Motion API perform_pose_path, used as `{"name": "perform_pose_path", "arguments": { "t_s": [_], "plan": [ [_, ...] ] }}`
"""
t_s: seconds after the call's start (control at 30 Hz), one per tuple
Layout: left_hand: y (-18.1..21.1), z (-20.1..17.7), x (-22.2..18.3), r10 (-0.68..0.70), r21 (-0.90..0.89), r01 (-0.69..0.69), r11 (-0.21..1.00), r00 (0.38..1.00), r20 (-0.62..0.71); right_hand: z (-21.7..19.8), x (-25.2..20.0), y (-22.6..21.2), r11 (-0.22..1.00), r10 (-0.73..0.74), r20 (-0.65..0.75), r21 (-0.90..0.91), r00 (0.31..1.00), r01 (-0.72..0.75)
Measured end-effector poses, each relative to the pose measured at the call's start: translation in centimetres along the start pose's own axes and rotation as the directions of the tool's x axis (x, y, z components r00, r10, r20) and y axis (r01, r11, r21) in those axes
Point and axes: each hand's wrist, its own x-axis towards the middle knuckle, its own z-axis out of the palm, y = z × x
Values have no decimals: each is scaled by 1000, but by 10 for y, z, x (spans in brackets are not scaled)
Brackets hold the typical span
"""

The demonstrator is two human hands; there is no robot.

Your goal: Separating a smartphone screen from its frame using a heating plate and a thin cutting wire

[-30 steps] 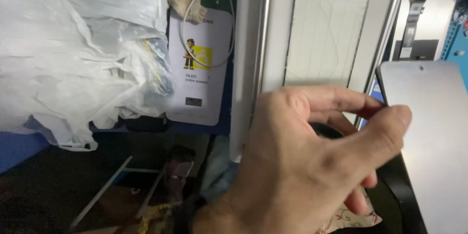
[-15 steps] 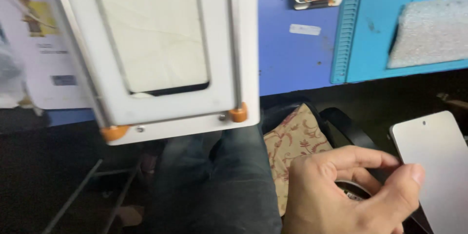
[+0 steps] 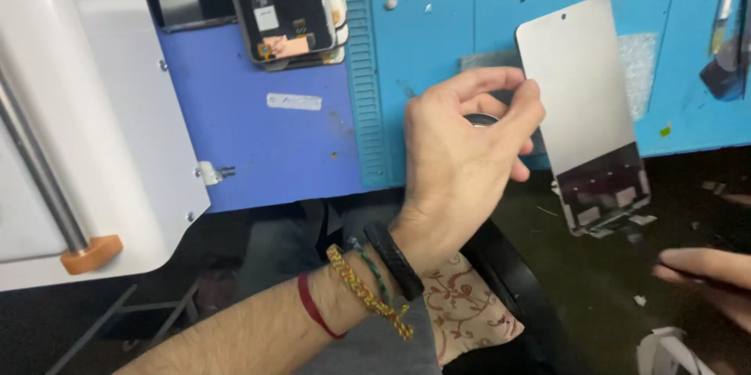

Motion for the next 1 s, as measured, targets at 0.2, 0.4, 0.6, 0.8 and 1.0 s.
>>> {"name": "perform_pose_path", "arguments": {
  "t_s": [0.2,0.4,0.6,0.8,1.0],
  "plan": [
    [-11,13,22,-57,103,72,992,988,-140,10,21,-99,406,-729,320,-510,606,758],
    [-11,10,7,-81,152,108,982,982,-171,11,9,-123,350,-747,335,-536,574,768],
    [-8,1,-16,-54,100,77,992,976,-212,24,-4,-123,351,-892,82,-497,445,794],
    [-35,-20,-31,195,244,-140,960,956,-220,2,29,-92,570,-806,-2,-274,592,775],
    [-69,-37,-46,248,293,-172,940,937,-244,-1,55,-119,586,-807,-32,-161,590,794]
  ]
}}
